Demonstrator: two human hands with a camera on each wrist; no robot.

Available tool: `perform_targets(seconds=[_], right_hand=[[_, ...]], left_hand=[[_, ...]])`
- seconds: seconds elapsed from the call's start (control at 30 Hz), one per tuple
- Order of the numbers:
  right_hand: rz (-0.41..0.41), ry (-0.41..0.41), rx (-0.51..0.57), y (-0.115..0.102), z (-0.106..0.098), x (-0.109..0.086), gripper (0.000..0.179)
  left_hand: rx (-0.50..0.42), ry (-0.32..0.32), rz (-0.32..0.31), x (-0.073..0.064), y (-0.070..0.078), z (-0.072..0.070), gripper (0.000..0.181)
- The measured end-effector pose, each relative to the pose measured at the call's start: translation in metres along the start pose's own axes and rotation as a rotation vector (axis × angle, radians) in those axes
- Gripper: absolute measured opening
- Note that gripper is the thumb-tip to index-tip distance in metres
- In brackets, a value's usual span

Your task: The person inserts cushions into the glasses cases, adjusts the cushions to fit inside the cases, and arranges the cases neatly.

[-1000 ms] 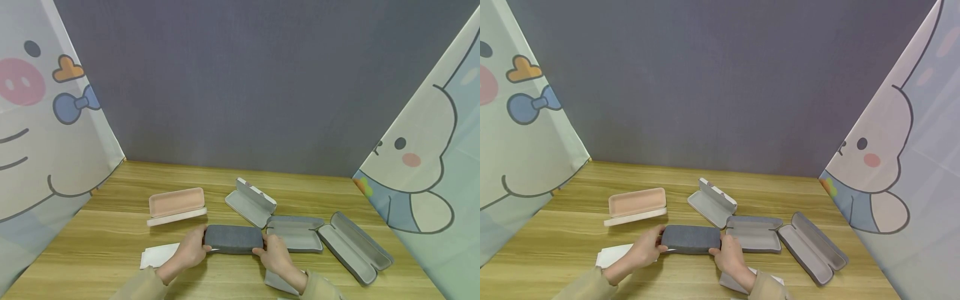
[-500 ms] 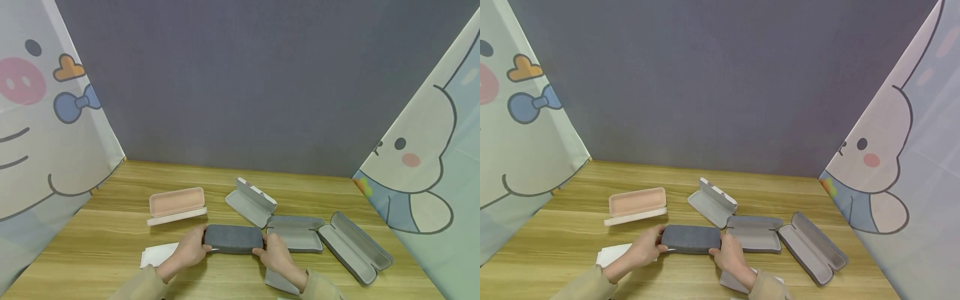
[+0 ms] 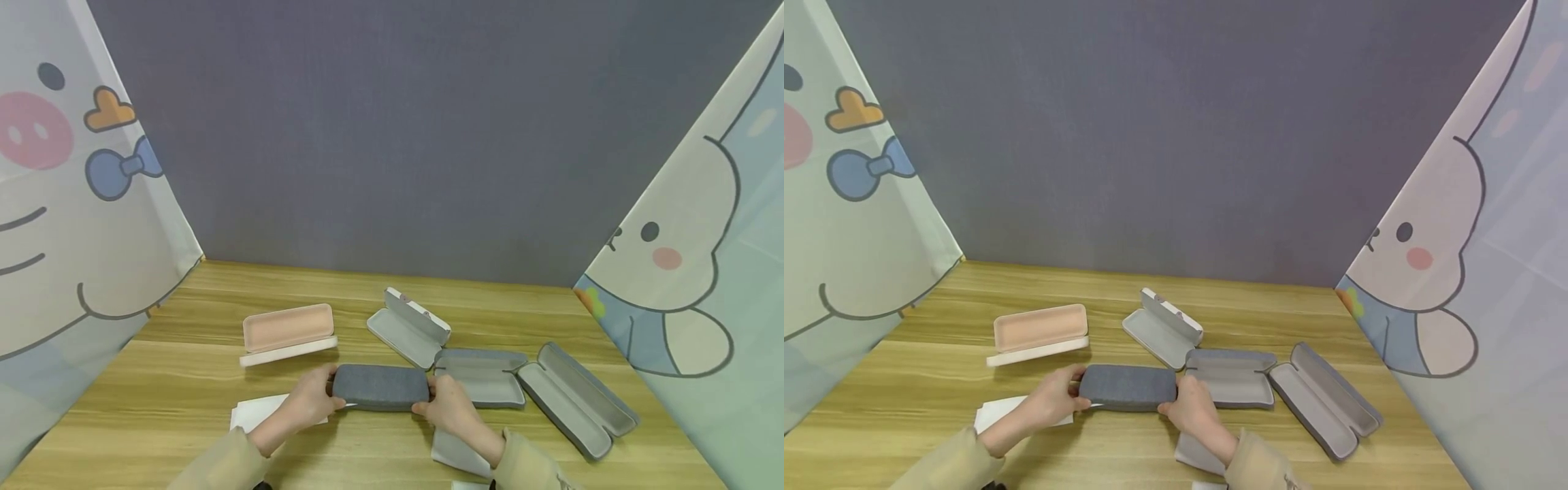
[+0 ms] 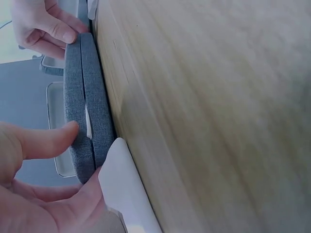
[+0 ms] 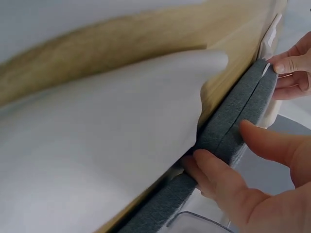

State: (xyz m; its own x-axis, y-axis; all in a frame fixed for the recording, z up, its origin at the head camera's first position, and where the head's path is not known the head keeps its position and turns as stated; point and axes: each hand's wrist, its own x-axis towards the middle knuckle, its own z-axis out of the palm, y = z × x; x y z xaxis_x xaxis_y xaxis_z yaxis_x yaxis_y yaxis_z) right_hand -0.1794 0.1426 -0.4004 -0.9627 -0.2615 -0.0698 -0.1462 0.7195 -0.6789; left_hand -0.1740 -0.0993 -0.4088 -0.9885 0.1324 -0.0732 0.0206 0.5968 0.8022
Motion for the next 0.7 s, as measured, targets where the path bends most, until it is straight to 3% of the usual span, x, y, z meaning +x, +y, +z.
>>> perform_targets(seconds=[0.4,0.7], right_hand=[[0.010,0.023,-0.133,-0.015,-0.004,-0.004,0.059],[-0.021,-0.002,-0.184,-0.028,-0.007,-0.007,0.054]], left_hand=[[0.052,-0.001,-0.009,0.000,0.006,-0.006,0.064],[0.062,0.066,0.076,-0.009,0.011,-0.023,0.062]])
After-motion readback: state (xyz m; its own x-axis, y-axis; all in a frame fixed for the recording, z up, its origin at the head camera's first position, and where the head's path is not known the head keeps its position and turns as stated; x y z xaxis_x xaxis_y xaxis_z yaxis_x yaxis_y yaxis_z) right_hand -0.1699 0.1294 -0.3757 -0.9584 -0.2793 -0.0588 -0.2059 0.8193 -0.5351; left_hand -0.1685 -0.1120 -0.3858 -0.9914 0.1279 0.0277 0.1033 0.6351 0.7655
